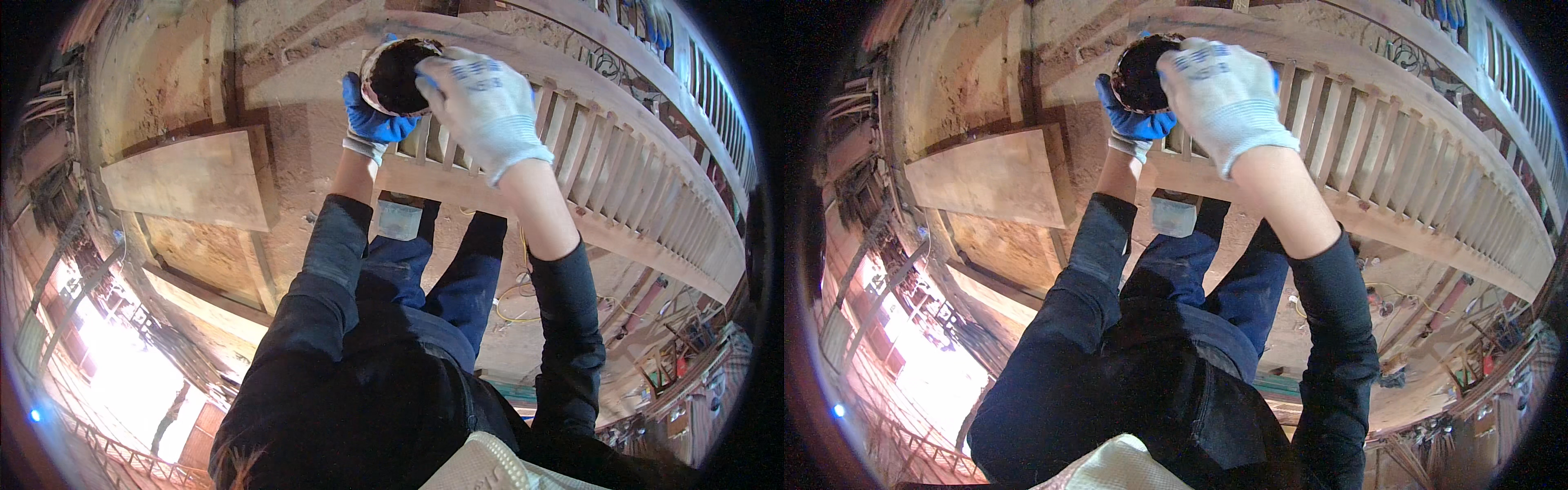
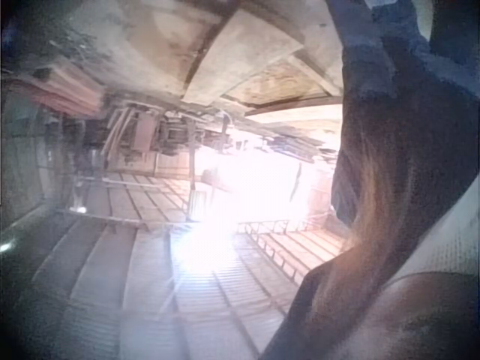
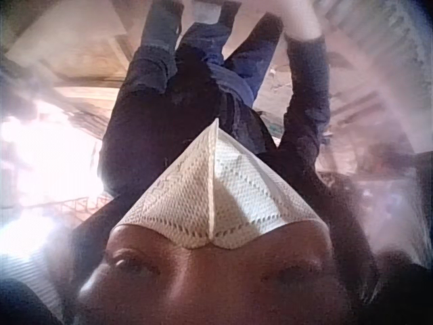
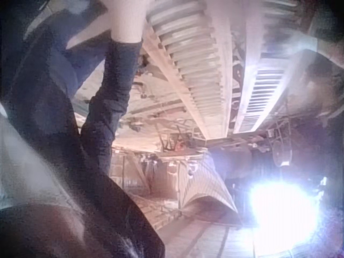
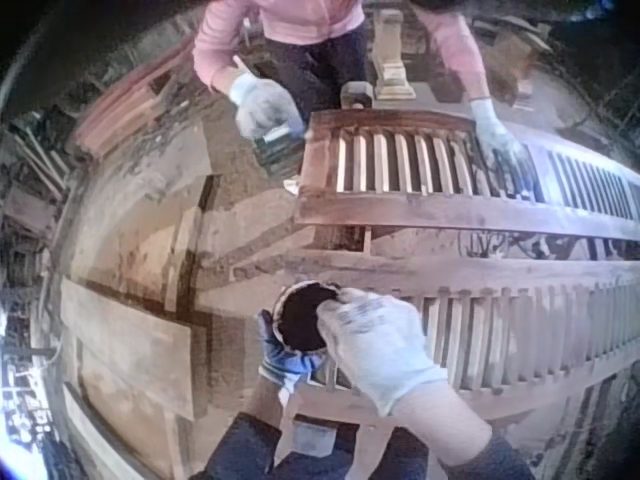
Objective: The person applies a dark wood finish to a wooden slatted structure using a small brush. They repeatedly dip the brush into a container held in the left hand and apply the finish to the slats and frame, working along the length of the structure.
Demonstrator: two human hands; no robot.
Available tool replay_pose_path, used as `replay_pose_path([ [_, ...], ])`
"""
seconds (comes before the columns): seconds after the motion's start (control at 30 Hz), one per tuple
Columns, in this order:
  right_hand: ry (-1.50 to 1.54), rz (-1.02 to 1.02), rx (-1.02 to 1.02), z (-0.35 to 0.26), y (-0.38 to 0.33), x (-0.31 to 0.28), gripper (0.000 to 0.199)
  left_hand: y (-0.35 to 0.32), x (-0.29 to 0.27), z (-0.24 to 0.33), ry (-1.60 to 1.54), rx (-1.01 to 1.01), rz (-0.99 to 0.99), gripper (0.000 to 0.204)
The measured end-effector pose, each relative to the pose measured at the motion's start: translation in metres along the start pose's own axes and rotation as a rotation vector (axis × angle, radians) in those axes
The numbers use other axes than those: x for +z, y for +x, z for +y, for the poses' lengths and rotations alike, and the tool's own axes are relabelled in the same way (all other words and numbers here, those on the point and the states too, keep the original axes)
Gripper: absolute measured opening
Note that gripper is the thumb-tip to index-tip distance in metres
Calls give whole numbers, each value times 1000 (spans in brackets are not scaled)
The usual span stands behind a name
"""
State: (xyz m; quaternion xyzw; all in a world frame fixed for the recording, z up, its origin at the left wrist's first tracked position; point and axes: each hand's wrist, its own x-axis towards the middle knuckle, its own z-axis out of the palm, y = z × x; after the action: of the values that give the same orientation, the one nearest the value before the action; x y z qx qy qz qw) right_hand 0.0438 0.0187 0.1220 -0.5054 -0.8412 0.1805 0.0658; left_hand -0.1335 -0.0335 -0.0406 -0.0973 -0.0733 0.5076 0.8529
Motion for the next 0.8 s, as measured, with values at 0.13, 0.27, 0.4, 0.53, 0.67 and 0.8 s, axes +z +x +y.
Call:
replay_pose_path([
  [0.13,497,31,105,27,-12,-6,30,3,0,-2,307,207,285,94],
  [0.27,987,-138,411,37,-28,-5,29,10,14,-10,331,170,227,100],
  [0.4,1400,-267,609,35,-47,-9,25,5,8,-4,438,230,402,94],
  [0.53,1636,-303,723,42,-90,-4,23,12,-7,12,318,383,578,69],
  [0.67,1809,-298,787,48,-172,3,26,15,37,-7,-92,255,446,72],
  [0.8,1669,-31,872,49,-256,29,37,21,36,-12,-112,134,376,74],
])
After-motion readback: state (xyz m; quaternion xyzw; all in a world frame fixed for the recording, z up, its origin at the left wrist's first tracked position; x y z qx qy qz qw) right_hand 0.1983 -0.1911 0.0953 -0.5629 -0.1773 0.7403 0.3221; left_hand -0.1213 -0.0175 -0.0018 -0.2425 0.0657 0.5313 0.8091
